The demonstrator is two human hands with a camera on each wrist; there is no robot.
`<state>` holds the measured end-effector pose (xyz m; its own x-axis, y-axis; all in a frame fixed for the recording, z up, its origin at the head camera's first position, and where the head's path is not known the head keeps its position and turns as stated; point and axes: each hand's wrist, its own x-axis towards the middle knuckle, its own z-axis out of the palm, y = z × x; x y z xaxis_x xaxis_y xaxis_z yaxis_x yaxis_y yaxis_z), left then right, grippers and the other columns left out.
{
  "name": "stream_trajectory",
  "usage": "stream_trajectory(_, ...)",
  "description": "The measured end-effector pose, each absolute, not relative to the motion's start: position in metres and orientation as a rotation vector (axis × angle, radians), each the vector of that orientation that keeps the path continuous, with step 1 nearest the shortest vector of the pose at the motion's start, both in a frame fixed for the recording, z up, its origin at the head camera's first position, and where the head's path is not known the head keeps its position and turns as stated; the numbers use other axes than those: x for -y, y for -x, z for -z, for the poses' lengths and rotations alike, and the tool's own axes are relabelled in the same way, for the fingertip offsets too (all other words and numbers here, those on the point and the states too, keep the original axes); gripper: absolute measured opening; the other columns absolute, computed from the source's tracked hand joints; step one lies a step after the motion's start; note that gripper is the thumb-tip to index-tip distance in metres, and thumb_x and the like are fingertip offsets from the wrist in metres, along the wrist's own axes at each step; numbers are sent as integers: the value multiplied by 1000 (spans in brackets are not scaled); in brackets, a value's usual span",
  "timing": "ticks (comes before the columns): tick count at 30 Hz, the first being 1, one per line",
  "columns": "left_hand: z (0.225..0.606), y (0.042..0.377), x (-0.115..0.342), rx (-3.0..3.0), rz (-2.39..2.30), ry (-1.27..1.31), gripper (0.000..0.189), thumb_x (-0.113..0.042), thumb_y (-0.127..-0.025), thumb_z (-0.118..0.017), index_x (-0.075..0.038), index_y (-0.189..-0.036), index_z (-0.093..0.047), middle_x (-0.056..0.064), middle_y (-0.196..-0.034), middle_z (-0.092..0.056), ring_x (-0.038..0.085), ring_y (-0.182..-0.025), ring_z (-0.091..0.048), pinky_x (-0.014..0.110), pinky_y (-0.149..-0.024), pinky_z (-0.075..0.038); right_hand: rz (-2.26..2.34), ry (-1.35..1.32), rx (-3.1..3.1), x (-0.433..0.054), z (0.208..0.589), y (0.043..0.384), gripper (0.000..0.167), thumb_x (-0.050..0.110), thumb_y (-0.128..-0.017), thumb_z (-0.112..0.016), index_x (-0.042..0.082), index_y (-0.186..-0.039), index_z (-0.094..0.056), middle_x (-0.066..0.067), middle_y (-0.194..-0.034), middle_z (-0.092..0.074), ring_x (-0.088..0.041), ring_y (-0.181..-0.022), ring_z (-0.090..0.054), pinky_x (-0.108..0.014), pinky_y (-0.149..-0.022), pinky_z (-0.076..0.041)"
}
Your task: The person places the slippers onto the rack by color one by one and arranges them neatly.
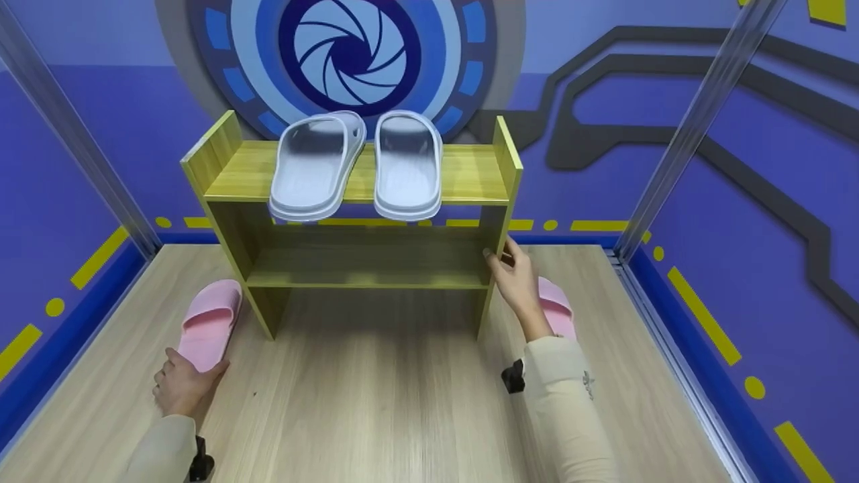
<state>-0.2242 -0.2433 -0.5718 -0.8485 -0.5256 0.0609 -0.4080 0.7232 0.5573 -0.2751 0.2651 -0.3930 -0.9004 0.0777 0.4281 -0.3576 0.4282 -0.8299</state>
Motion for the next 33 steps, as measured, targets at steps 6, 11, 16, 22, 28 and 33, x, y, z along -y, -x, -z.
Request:
stream_trajectory(6, 570, 222, 245, 2696, 811, -751, 97, -33, -72, -68, 20, -130, -10, 38, -122, -28, 49, -109, -26, 56, -89, -23, -1471, -238, 2290, -265, 393, 275, 34, 6, -85, -55, -8, -117, -49, -26, -108, -54, -35, -96, -53, -13, -70, -41)
stream_trajectory(11, 566, 222, 246, 2685, 820, -724, 94, -30, -73, -68, 23, -127, -12, 41, -119, -29, 50, -107, -28, 57, -88, -25, -1477, -225, 2302, -266, 393, 275, 36, 6, -86, -54, -8, -119, -48, -26, -109, -53, -35, -98, -52, -14, -71, -41)
stream_trajectory(16, 563, 219, 248, 2709, 826, -675, 91, -28, -74, -67, 25, -125, -14, 43, -117, -29, 52, -106, -29, 58, -87, -27, -1483, -227, 2299, -267, 393, 275, 37, 6, -86, -54, -8, -119, -47, -26, -108, -53, -35, -97, -52, -15, -73, -41)
stream_trajectory(22, 557, 214, 256, 2795, 864, -621, 91, -28, -74, -66, 26, -124, -12, 45, -116, -26, 54, -106, -27, 58, -87, -27, -1465, -227, 2296, -267, 392, 274, 35, 5, -86, -54, -9, -117, -48, -27, -107, -53, -36, -97, -52, -14, -72, -41)
stream_trajectory(28, 550, 206, 267, 2890, 936, -550, 95, -29, -75, -67, 26, -125, -7, 45, -118, -21, 55, -109, -22, 58, -90, -23, -1461, -226, 2291, -275, 404, 285, 36, 9, -86, -56, -5, -118, -50, -24, -107, -55, -33, -96, -54, -15, -72, -43)
stream_trajectory(33, 543, 199, 281, 2945, 978, -433, 96, -26, -73, -68, 27, -125, -5, 46, -120, -18, 57, -110, -19, 58, -92, -20, -1450, -219, 2316, -281, 413, 293, 36, 16, -86, -57, 0, -119, -51, -17, -109, -56, -27, -96, -55, -20, -74, -45)
